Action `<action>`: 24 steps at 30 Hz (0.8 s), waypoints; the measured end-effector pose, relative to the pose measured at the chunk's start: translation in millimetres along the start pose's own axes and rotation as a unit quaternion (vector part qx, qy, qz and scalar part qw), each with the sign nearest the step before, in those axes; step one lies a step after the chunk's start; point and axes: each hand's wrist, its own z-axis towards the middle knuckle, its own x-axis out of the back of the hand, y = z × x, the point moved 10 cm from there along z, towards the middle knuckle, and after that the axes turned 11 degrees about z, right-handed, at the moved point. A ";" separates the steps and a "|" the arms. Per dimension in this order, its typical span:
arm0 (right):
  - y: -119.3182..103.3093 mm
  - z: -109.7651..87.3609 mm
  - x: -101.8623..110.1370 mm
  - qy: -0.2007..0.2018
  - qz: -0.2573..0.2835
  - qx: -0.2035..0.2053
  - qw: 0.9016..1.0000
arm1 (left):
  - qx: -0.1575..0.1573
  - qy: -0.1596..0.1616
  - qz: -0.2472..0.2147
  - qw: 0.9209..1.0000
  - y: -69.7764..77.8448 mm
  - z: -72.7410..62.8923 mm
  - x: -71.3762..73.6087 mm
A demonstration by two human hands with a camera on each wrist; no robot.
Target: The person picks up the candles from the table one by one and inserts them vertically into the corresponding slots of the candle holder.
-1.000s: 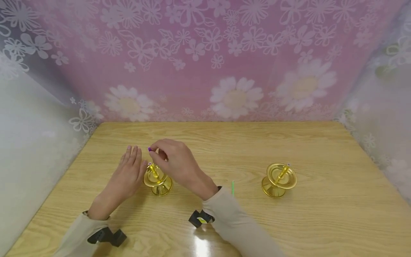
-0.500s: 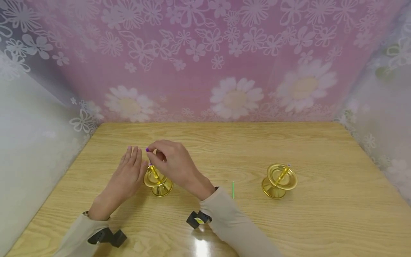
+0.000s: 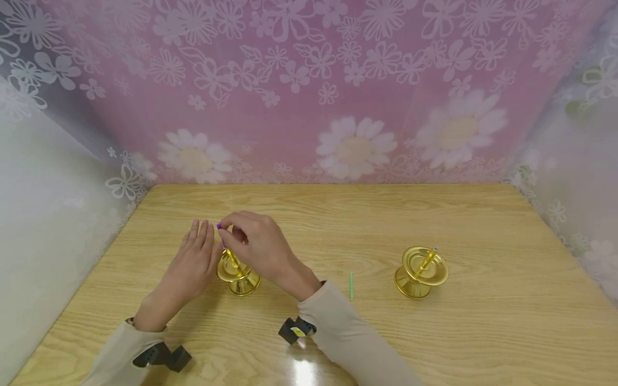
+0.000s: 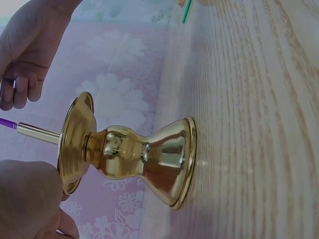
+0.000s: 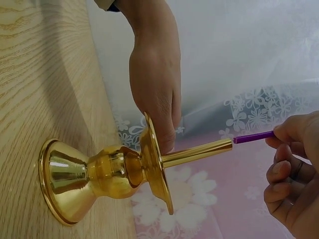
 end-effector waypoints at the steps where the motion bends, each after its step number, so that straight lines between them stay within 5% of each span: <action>1: 0.3 0.0 0.0 0.000 -0.001 -0.001 1.000 | 0.000 0.000 0.000 1.000 0.2 0.0 0.2; 24: 3.8 -1.8 -1.9 -0.014 -0.003 -0.008 1.000 | 0.000 -0.013 -0.005 1.000 2.3 -0.5 -0.7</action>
